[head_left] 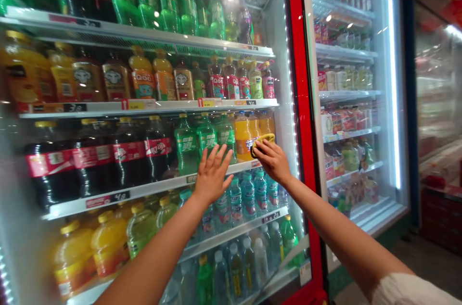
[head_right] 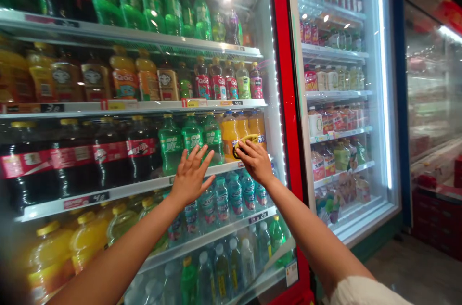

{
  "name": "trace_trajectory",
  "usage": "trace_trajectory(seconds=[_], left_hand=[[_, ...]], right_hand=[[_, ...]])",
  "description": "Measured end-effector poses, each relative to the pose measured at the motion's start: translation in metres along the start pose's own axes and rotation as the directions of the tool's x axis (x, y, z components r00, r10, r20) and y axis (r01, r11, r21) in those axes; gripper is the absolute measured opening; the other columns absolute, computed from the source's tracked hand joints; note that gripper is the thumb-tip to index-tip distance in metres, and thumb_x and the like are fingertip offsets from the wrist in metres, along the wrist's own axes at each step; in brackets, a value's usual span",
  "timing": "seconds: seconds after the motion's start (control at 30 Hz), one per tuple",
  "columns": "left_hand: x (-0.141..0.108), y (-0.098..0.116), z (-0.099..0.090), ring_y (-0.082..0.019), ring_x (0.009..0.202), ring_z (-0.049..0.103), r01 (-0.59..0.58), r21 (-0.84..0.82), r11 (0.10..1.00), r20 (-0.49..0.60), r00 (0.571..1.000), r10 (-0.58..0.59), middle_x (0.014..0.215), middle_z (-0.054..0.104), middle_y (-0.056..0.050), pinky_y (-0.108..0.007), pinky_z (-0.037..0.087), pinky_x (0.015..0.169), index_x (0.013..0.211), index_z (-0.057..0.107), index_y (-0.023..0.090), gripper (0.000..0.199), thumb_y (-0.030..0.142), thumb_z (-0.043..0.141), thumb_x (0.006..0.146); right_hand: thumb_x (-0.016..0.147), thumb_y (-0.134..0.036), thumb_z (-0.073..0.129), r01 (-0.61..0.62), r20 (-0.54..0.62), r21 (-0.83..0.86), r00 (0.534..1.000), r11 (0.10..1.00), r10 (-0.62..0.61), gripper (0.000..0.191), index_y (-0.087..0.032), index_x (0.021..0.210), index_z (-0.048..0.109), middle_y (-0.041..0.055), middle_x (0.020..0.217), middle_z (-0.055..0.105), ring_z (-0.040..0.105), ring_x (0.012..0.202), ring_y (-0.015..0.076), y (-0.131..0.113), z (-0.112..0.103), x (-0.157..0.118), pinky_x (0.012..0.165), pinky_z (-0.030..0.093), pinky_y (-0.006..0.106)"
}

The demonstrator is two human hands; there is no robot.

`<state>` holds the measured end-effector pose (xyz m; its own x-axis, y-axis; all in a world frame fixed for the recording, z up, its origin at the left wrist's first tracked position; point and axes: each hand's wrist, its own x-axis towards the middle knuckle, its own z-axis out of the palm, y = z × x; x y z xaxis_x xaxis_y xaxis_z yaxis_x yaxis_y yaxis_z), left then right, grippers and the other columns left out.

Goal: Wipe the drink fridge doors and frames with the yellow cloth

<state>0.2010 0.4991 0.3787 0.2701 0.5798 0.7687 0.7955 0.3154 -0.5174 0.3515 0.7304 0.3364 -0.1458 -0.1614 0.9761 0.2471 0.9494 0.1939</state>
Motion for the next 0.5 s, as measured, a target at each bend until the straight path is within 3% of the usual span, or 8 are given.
trace_trajectory(seconds=[0.13, 0.27, 0.33, 0.4, 0.5], left_hand=[[-0.005, -0.021, -0.015, -0.032, 0.157, 0.022, 0.055, 0.017, 0.998, -0.004, 0.998, -0.055, 0.167, 0.032, -0.01, -0.055, 0.01, 0.131, 0.16, 0.034, 0.024, 0.073, 0.044, 0.061, 0.094], [-0.011, -0.035, -0.028, -0.031, 0.157, 0.022, 0.121, 0.044, 0.992, -0.024, 0.992, -0.12, 0.167, 0.033, -0.011, -0.055, 0.012, 0.13, 0.16, 0.034, 0.025, 0.069, 0.04, 0.057, 0.097], [-0.014, -0.038, -0.031, -0.031, 0.157, 0.022, 0.139, 0.051, 0.989, -0.034, 0.99, -0.137, 0.166, 0.034, -0.011, -0.054, 0.015, 0.13, 0.159, 0.035, 0.024, 0.067, 0.039, 0.057, 0.098], [-0.018, -0.039, -0.033, -0.031, 0.157, 0.022, 0.156, 0.053, 0.986, -0.042, 0.987, -0.154, 0.166, 0.034, -0.011, -0.054, 0.016, 0.13, 0.159, 0.036, 0.024, 0.066, 0.038, 0.056, 0.098], [-0.025, -0.044, -0.035, -0.03, 0.157, 0.023, 0.163, 0.051, 0.985, -0.042, 0.986, -0.161, 0.166, 0.034, -0.011, -0.053, 0.016, 0.13, 0.159, 0.035, 0.024, 0.066, 0.038, 0.056, 0.098]], right_hand=[[0.098, -0.022, 0.054, -0.178, -0.167, 0.049, 0.969, 0.983, 0.183, 0.038, -0.031, 0.133, 0.067, 0.0051, 0.143, 0.064, 0.05, 0.141, 0.0284, 0.008, 0.01, 0.03, 0.111, 0.048, 0.052], [0.098, -0.023, 0.051, -0.35, -0.241, 0.066, 0.903, 0.934, 0.355, 0.047, -0.029, 0.143, 0.06, 0.0082, 0.151, 0.057, 0.043, 0.146, 0.032, -0.032, 0.036, 0.084, 0.115, 0.043, 0.058], [0.099, -0.024, 0.05, -0.295, -0.198, 0.073, 0.932, 0.953, 0.304, 0.046, -0.03, 0.145, 0.058, 0.0069, 0.153, 0.055, 0.04, 0.148, 0.0303, -0.06, 0.043, 0.093, 0.117, 0.041, 0.057], [0.1, -0.024, 0.05, -0.163, -0.146, 0.081, 0.974, 0.983, 0.173, 0.044, -0.032, 0.142, 0.06, 0.0039, 0.152, 0.056, 0.042, 0.148, 0.027, -0.079, 0.041, 0.085, 0.117, 0.041, 0.054], [0.1, -0.022, 0.053, 0.037, -0.092, 0.109, 0.995, 0.993, -0.027, 0.038, -0.033, 0.134, 0.066, 0.0016, 0.146, 0.062, 0.048, 0.143, 0.0234, -0.081, 0.027, 0.056, 0.115, 0.044, 0.049]])
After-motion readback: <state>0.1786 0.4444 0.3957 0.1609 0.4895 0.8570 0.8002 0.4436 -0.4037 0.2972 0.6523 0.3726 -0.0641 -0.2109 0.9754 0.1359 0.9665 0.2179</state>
